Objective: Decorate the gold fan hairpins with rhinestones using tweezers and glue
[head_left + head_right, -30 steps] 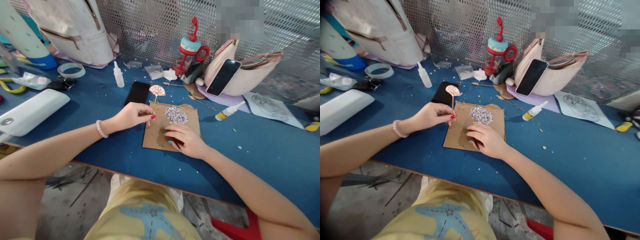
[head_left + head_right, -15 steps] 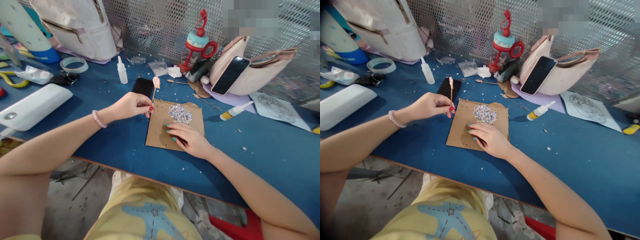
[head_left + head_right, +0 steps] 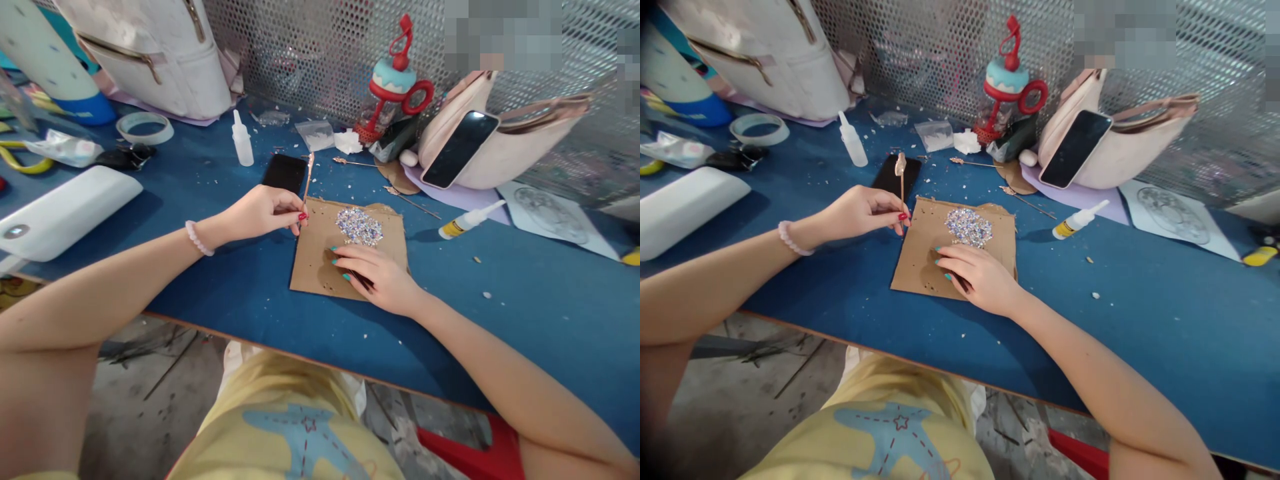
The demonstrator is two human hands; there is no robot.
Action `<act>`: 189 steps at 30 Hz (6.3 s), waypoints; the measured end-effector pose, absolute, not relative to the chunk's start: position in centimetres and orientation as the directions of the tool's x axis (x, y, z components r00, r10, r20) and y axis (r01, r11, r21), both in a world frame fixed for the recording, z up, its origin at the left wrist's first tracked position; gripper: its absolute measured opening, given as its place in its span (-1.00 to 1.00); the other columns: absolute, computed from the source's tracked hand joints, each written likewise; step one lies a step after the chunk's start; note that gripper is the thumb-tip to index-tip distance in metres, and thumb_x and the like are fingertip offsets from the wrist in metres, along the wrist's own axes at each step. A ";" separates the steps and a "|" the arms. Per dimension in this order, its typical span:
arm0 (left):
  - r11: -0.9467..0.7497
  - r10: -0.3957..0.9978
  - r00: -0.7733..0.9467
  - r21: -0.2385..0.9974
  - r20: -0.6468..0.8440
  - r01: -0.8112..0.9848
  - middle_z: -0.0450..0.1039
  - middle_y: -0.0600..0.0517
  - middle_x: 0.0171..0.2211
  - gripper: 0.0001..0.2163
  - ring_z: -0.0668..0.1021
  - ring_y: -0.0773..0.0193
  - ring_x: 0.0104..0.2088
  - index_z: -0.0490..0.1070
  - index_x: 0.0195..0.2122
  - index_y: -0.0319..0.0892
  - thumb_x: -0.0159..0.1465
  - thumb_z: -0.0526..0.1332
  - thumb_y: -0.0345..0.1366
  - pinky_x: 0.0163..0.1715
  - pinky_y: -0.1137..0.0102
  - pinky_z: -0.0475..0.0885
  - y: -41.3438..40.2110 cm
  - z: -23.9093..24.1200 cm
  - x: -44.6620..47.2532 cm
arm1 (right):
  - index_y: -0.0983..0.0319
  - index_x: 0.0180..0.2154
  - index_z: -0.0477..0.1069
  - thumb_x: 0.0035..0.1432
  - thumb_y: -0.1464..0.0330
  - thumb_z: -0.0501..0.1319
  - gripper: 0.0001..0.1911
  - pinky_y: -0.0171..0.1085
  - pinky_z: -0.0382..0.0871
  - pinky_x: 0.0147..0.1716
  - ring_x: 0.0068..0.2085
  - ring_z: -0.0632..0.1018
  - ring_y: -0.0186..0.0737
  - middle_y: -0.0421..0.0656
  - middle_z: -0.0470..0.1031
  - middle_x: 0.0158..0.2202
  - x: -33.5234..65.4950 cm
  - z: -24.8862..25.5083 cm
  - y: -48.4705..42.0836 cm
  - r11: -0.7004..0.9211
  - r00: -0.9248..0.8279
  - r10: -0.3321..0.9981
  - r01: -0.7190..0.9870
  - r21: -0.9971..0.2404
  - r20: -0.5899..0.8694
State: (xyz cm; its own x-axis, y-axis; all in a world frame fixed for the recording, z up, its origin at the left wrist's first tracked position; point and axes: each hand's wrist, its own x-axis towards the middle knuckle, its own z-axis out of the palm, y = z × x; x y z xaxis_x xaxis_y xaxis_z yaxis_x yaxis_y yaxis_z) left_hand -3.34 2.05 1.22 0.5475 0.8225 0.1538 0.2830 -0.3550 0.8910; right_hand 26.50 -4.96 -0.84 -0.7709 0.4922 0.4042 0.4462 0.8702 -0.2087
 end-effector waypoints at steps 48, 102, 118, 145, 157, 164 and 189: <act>-0.471 0.802 0.568 0.781 0.186 0.409 0.63 0.04 -0.39 -0.78 0.67 0.24 -0.33 0.48 -0.30 -0.15 0.31 0.24 -0.10 -0.27 0.40 0.49 1.8 1.4 -3.8 | 0.22 0.01 0.49 0.37 0.45 0.12 -0.75 0.01 0.61 0.10 0.11 0.62 -0.06 0.02 0.59 0.09 26.4 -0.9 -5.1 0.873 -0.769 0.484 0.452 -0.180 0.417; -0.498 0.751 0.617 0.816 0.234 0.296 0.63 -0.02 -0.29 -0.80 0.69 0.29 -0.33 0.45 -0.23 -0.21 0.39 0.18 -0.17 -0.23 0.40 0.59 1.8 1.6 -3.6 | 0.21 0.03 0.49 0.37 0.44 0.11 -0.73 0.06 0.57 0.13 0.14 0.58 -0.04 0.05 0.56 0.12 26.5 -0.9 -5.0 0.863 -0.769 0.505 0.438 -0.251 0.391; -0.570 0.747 0.637 0.678 0.191 0.465 0.65 0.00 -0.34 -0.74 0.67 0.28 -0.30 0.52 -0.29 -0.20 0.36 0.19 -0.11 -0.23 0.43 0.51 2.2 2.5 -4.5 | 0.23 0.02 0.50 0.37 0.45 0.11 -0.73 0.03 0.59 0.11 0.12 0.60 -0.06 0.03 0.58 0.10 26.4 -0.8 -5.0 0.874 -0.773 0.486 0.442 -0.203 0.408; -0.570 0.715 0.686 0.678 0.132 0.464 0.63 0.03 -0.39 -0.74 0.68 0.25 -0.33 0.42 -0.33 -0.17 0.30 0.23 -0.06 -0.28 0.44 0.52 3.1 2.4 -4.7 | 0.19 0.03 0.50 0.36 0.45 0.11 -0.71 0.08 0.55 0.15 0.16 0.57 -0.03 0.01 0.56 0.14 26.6 -1.0 -5.0 0.853 -0.774 0.521 0.459 -0.250 0.359; -0.566 0.724 0.678 0.673 0.128 0.477 0.55 0.06 -0.49 -0.74 0.60 0.31 -0.46 0.39 -0.34 -0.17 0.32 0.24 -0.07 -0.37 0.44 0.45 2.9 2.2 -4.6 | 0.22 0.01 0.50 0.36 0.46 0.11 -0.73 0.07 0.59 0.10 0.13 0.60 -0.02 0.02 0.58 0.11 26.5 -0.9 -5.0 0.874 -0.782 0.485 0.449 -0.187 0.390; -0.594 0.721 0.676 0.636 0.150 0.492 0.46 0.08 -0.53 -0.71 0.50 0.32 -0.50 0.34 -0.38 -0.16 0.30 0.24 -0.04 -0.44 0.43 0.34 2.9 2.3 -4.3 | 0.19 0.02 0.50 0.37 0.45 0.10 -0.72 0.08 0.59 0.11 0.14 0.59 -0.03 0.01 0.58 0.11 26.5 -0.9 -5.0 0.864 -0.778 0.503 0.456 -0.213 0.377; -0.251 0.763 0.619 0.968 0.186 0.018 0.67 -0.09 -0.30 -0.67 0.73 0.18 -0.35 0.38 -0.26 -0.21 0.30 0.36 -0.03 -0.38 0.43 0.63 -1.7 1.9 -1.0 | 0.29 0.14 0.46 0.01 -0.34 0.22 -0.03 0.09 0.29 0.17 0.20 0.50 0.17 0.11 0.56 0.14 26.6 -0.8 -5.0 0.907 -0.829 0.421 0.391 -0.157 0.369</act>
